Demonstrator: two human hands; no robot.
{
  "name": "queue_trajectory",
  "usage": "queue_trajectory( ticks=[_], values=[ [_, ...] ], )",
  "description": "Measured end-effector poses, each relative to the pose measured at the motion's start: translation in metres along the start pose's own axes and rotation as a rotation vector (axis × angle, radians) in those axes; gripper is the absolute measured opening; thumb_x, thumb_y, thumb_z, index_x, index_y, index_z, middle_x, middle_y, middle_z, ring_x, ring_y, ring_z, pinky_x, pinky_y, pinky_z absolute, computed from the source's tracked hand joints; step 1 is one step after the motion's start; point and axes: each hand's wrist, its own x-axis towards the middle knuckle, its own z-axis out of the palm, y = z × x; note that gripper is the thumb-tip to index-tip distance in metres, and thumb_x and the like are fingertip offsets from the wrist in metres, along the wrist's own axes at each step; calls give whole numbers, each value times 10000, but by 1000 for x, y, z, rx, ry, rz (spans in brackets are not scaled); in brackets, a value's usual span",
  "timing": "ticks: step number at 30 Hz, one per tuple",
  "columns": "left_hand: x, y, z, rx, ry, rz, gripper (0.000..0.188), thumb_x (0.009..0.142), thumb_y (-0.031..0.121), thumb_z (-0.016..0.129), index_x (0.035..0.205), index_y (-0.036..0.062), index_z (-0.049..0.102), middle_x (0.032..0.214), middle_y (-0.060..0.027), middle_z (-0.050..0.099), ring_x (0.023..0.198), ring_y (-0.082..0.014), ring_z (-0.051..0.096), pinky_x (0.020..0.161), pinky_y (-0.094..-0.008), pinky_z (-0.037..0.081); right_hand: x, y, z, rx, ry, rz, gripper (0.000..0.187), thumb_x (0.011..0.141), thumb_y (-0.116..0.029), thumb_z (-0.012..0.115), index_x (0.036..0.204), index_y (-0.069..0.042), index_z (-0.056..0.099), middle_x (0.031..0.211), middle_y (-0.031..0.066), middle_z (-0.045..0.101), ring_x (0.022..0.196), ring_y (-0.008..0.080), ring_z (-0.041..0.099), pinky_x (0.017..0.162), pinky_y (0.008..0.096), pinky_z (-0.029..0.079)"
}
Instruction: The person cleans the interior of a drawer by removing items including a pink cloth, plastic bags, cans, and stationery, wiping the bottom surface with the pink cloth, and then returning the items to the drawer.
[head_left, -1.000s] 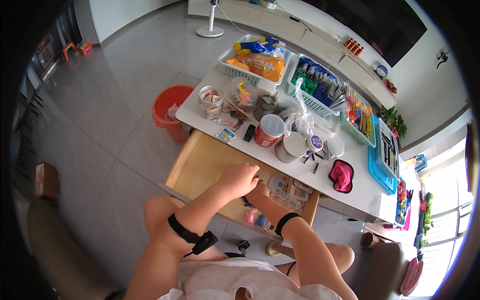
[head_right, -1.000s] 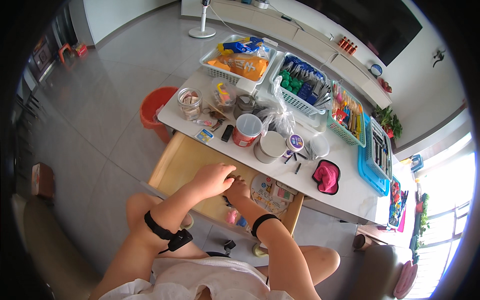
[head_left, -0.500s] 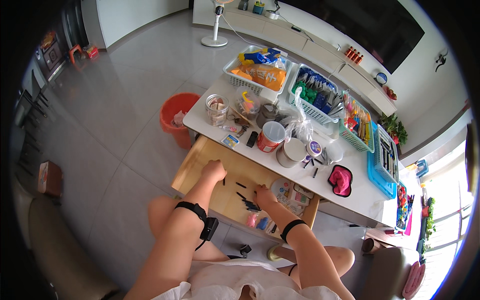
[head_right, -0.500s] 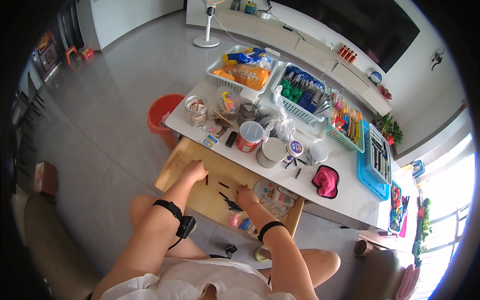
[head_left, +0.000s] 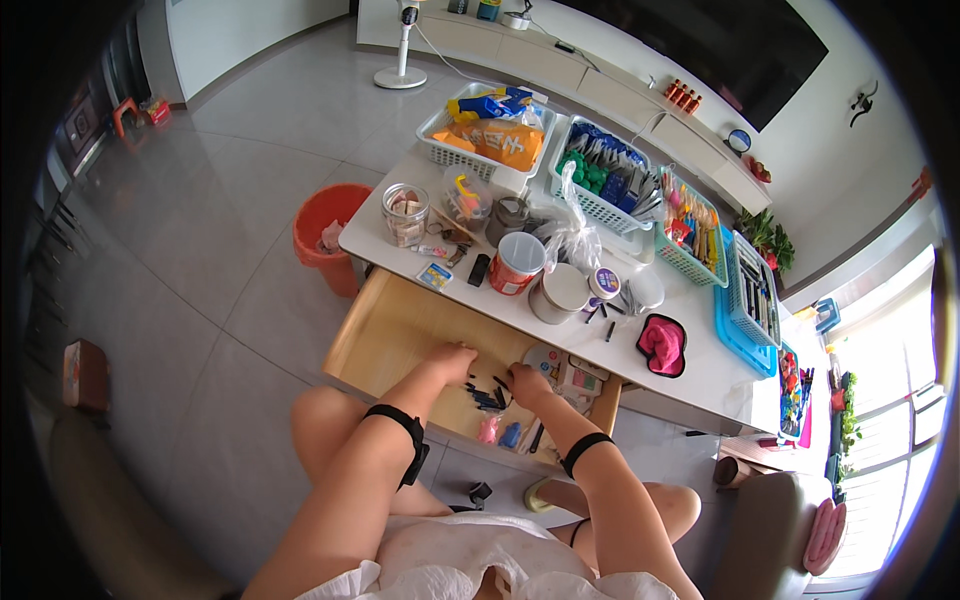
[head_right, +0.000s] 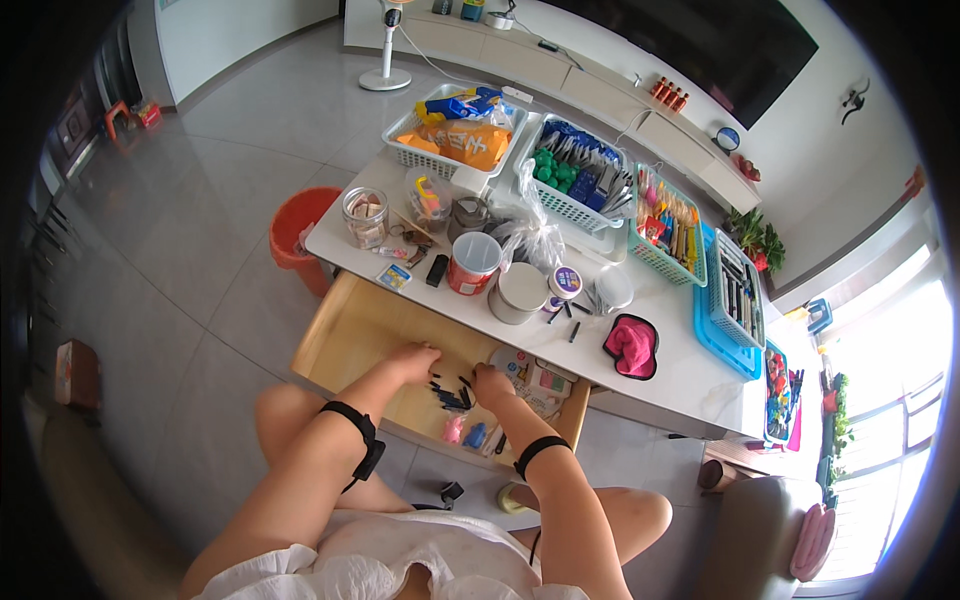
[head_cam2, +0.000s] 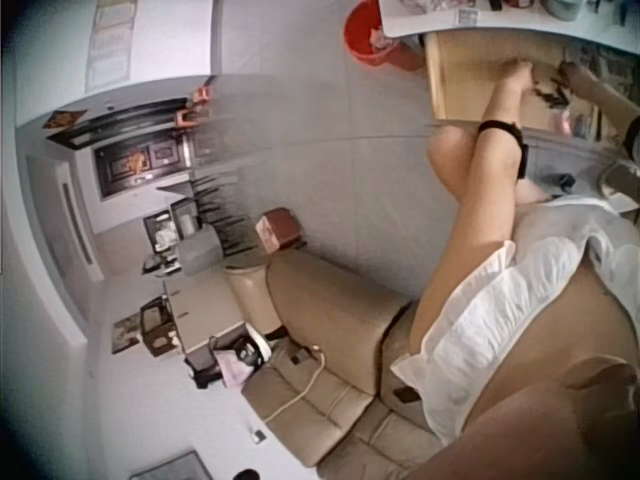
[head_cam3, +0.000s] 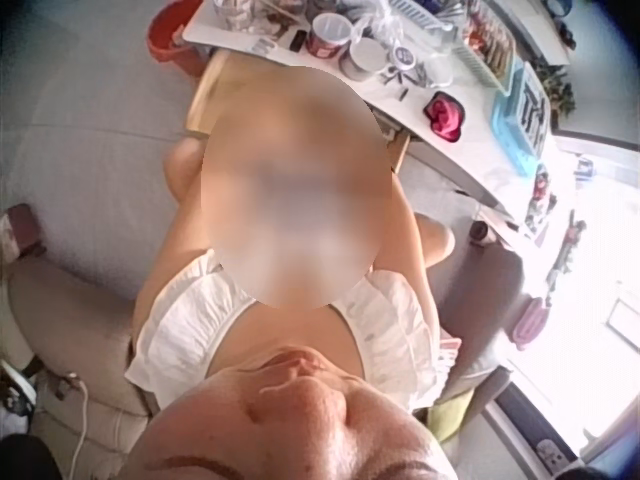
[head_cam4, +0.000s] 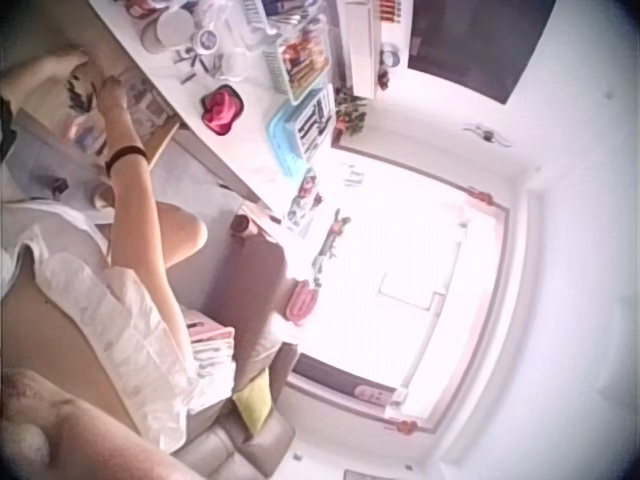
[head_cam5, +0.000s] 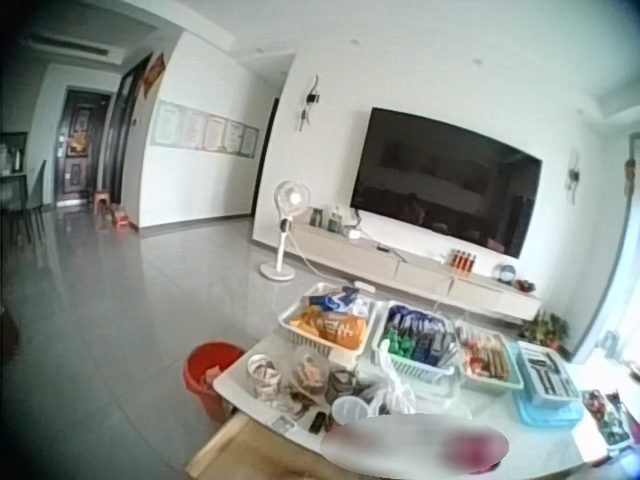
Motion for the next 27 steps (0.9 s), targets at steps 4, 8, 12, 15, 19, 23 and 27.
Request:
queue_trajectory(
  ticks=[4,8,12,15,19,23,27],
  values=[
    [-13,8,-7,17,-146,80,501,641,231,766,1066,51,572,1210,-150,520,1093,-300,529,908,-372,448,-6,-31,-10,51,-62,44,456,821,-436,580,1023,-28,553,1059,223,548,978,377,560,826,431,463],
    [-13,3,13,75,-162,110,577,590,266,808,1074,102,540,1156,-167,518,1058,-323,538,864,-405,463,-16,-62,-20,-146,-161,5,614,711,-434,709,1103,-16,487,1086,208,543,1015,344,562,843,405,475],
    [2,16,27,108,-147,139,483,615,181,766,1042,87,560,1091,-160,565,1018,-322,561,843,-399,478,-11,-56,-9,-94,-209,21,675,681,-382,745,1138,6,437,1092,202,539,1021,331,562,852,395,479],
    [2,21,31,33,-112,99,311,683,117,661,986,66,614,1032,-167,609,971,-312,590,831,-385,484,-8,-57,-8,-124,-180,-40,685,668,-353,753,1133,28,425,1093,207,534,1005,331,569,833,391,492],
    [2,15,41,-62,-74,-20,251,794,163,500,945,52,666,1010,-189,630,912,-314,615,813,-377,479,-6,-65,-9,-200,-234,-68,702,646,-323,764,1134,44,417,1095,216,529,981,328,584,802,381,510],
    [3,14,45,-297,-99,-111,317,832,205,415,956,54,664,1038,-188,621,916,-324,610,810,-383,474,-7,-70,-5,-226,-216,-77,671,639,-275,756,1137,47,443,1098,215,536,974,324,592,793,372,515],
    [-2,32,41,-232,-48,-76,206,773,126,546,943,58,640,996,-168,636,943,-317,605,803,-396,491,-8,-58,2,-187,-179,-51,520,678,-283,708,1062,26,542,1050,201,585,938,314,609,780,380,515]
  ],
)
